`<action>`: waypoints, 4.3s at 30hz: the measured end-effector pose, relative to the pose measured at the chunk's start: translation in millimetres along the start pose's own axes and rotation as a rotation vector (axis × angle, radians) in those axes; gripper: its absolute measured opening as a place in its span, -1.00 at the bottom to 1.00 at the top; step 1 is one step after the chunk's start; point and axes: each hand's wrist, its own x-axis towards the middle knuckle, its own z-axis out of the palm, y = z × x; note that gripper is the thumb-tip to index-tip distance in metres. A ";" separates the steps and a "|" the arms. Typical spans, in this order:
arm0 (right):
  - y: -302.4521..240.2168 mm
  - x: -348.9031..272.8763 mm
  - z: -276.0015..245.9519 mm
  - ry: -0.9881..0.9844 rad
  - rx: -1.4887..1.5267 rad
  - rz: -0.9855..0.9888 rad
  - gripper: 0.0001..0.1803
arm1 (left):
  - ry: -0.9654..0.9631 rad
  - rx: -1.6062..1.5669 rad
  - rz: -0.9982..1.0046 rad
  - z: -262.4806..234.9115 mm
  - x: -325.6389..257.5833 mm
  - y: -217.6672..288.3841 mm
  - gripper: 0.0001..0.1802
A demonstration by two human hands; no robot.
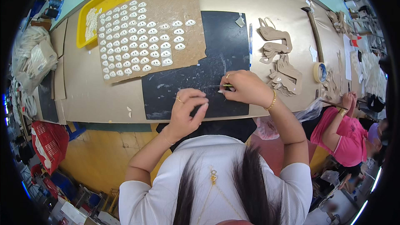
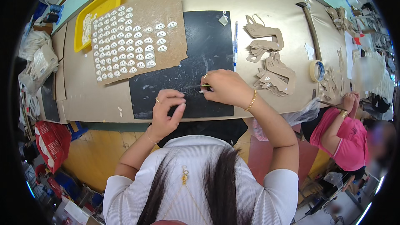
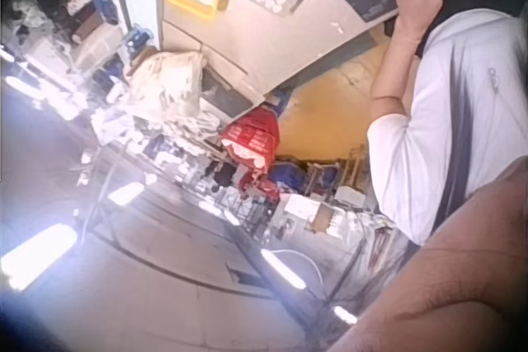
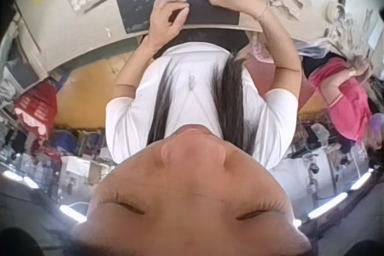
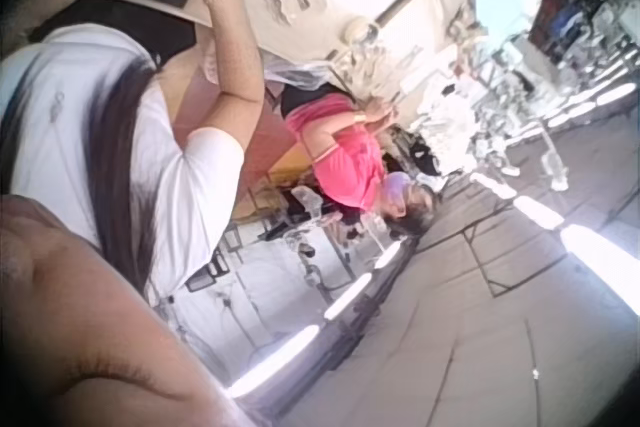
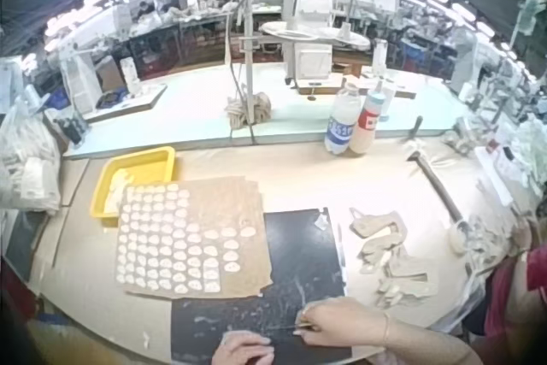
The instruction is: The person assembles small white plastic components with beige fabric pieces at a workbench. They repeatedly pick up a plastic part, attach a fabric piece, and place the finished unit on a cardboard sheet. A utility knife is used to trim excess fabric from the assembled parts.
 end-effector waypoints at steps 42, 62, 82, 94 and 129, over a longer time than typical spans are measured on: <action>-10.7 138.0 -65.6 0.587 -0.978 -0.506 -0.90 | -0.068 0.771 -0.083 10.5 12.7 -18.5 -0.35; 33.3 138.9 -87.1 0.167 0.701 0.094 -0.71 | -0.074 0.693 -0.024 -0.5 21.8 -20.9 -0.32; -10.9 131.7 -54.4 0.667 -0.850 -0.404 -0.92 | -0.048 0.661 -0.021 -2.8 22.8 -21.6 -0.31; 34.7 153.6 -61.2 0.407 0.205 -0.012 -0.73 | -0.058 0.636 -0.021 -2.8 21.6 -25.0 -0.40; 65.9 29.8 -63.9 0.355 0.851 -0.233 -0.73 | 0.292 0.372 -0.108 -18.1 31.7 -29.4 -0.37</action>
